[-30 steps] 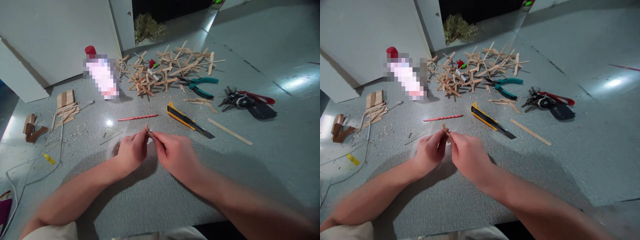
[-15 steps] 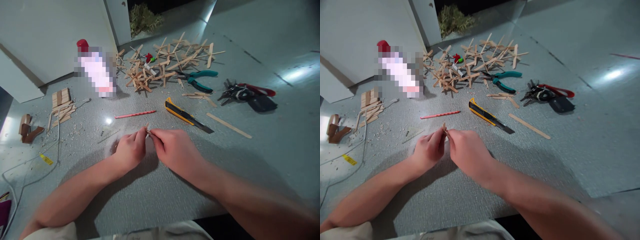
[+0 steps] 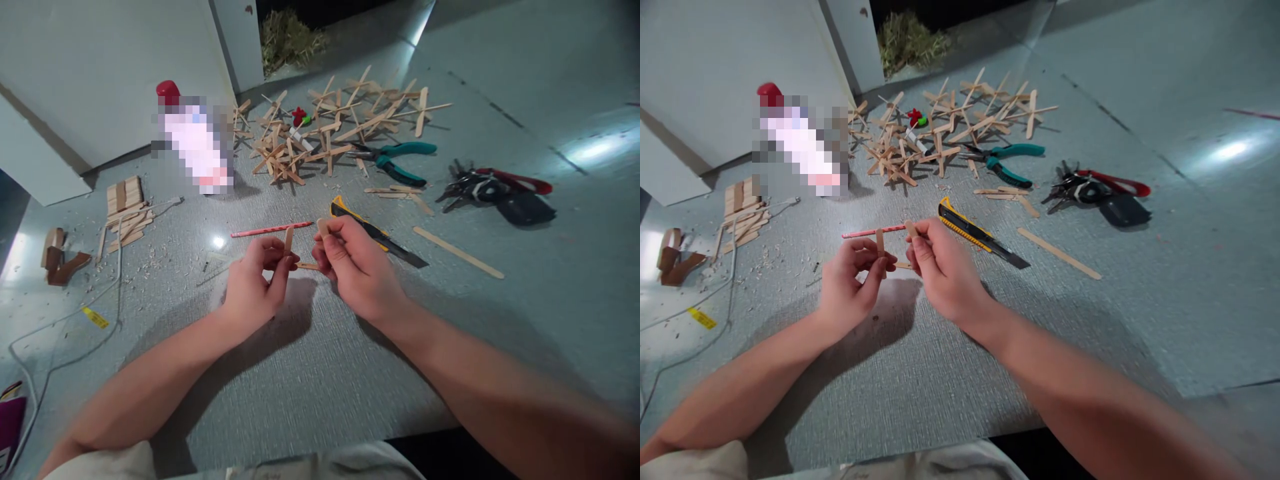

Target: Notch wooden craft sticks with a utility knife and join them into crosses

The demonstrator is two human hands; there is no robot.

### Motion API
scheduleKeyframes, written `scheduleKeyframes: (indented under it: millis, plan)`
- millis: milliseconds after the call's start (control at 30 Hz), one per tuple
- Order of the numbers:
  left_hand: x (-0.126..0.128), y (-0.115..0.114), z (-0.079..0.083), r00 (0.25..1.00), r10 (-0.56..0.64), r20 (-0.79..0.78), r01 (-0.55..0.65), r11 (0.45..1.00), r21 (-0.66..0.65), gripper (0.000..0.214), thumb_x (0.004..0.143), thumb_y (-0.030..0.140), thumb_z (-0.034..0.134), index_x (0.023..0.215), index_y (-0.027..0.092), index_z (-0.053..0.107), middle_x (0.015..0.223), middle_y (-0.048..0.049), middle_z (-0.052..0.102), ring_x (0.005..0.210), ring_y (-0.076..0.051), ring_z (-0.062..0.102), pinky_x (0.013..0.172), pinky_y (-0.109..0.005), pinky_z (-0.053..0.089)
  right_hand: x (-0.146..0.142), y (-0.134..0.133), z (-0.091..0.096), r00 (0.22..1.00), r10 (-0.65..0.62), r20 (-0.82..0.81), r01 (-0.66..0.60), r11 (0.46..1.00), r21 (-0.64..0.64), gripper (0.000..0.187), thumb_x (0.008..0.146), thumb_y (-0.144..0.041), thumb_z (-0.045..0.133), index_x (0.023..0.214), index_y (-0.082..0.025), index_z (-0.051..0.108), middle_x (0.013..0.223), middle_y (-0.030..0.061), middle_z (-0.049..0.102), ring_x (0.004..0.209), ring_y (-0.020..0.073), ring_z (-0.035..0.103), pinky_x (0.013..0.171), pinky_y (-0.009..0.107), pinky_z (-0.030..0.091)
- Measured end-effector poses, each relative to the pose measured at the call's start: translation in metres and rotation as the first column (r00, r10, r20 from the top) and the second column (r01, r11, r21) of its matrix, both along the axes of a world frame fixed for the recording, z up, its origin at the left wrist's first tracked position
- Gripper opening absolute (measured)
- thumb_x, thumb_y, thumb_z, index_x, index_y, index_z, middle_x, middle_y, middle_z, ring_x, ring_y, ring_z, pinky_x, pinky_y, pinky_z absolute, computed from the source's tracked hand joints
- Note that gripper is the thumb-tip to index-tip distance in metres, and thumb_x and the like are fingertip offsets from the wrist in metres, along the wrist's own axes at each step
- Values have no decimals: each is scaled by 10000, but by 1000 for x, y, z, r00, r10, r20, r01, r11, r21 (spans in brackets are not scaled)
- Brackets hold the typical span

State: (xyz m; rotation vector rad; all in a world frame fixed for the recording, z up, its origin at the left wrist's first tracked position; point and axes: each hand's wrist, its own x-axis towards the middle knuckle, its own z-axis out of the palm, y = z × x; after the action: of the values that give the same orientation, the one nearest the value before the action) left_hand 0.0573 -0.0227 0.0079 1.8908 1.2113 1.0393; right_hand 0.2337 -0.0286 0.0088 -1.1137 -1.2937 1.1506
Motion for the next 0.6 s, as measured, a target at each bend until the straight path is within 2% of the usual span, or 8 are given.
scheduleKeyframes:
  millis: [100,167,267,333,400,600]
  plan:
    - [1,-2,2,999,-25,-48,28,997,68,111,967,188,594,1069,191,549,907,-37,784,770,-125,769,643,-194,575,-2,-1,5,989,79,-124,-85,996,-38,175,962,-397,595,931,-240,523,752,-40,536,637,112,494,565,253,396]
    - [-1,-2,3,990,-16,-140,48,973,227,92,956,161,601,1041,188,581,864,-23,782,714,-116,754,622,-195,554,-2,-2,9,985,109,-135,-117,992,-48,180,905,-367,670,965,-237,562,774,-37,560,662,115,507,589,256,411]
    - [-4,-1,3,963,62,-261,77,869,489,76,938,135,634,989,188,649,796,-9,782,649,-123,738,599,-219,526,2,-2,12,993,110,-41,-111,993,-29,147,872,-345,709,880,-229,620,710,-41,535,629,119,474,569,264,388]
    - [-5,0,2,962,82,-262,85,817,570,107,919,133,678,1003,200,681,872,-20,803,721,-139,764,650,-239,549,4,-1,11,996,88,20,-88,996,-17,167,871,-356,716,807,-227,632,680,-35,522,623,127,475,557,271,380]
    - [-6,0,3,975,64,-214,74,812,580,136,898,128,709,1007,210,695,962,-27,809,810,-149,779,717,-254,575,7,-1,11,996,70,48,-70,997,-12,164,874,-369,722,823,-231,651,674,-30,529,624,134,493,557,274,388]
    - [-3,-2,7,992,35,-124,26,889,458,60,912,165,707,959,202,703,922,-29,805,827,-144,771,765,-267,596,9,-3,10,993,47,108,-51,998,34,154,896,-384,719,892,-236,675,640,-47,508,573,118,481,535,264,376]
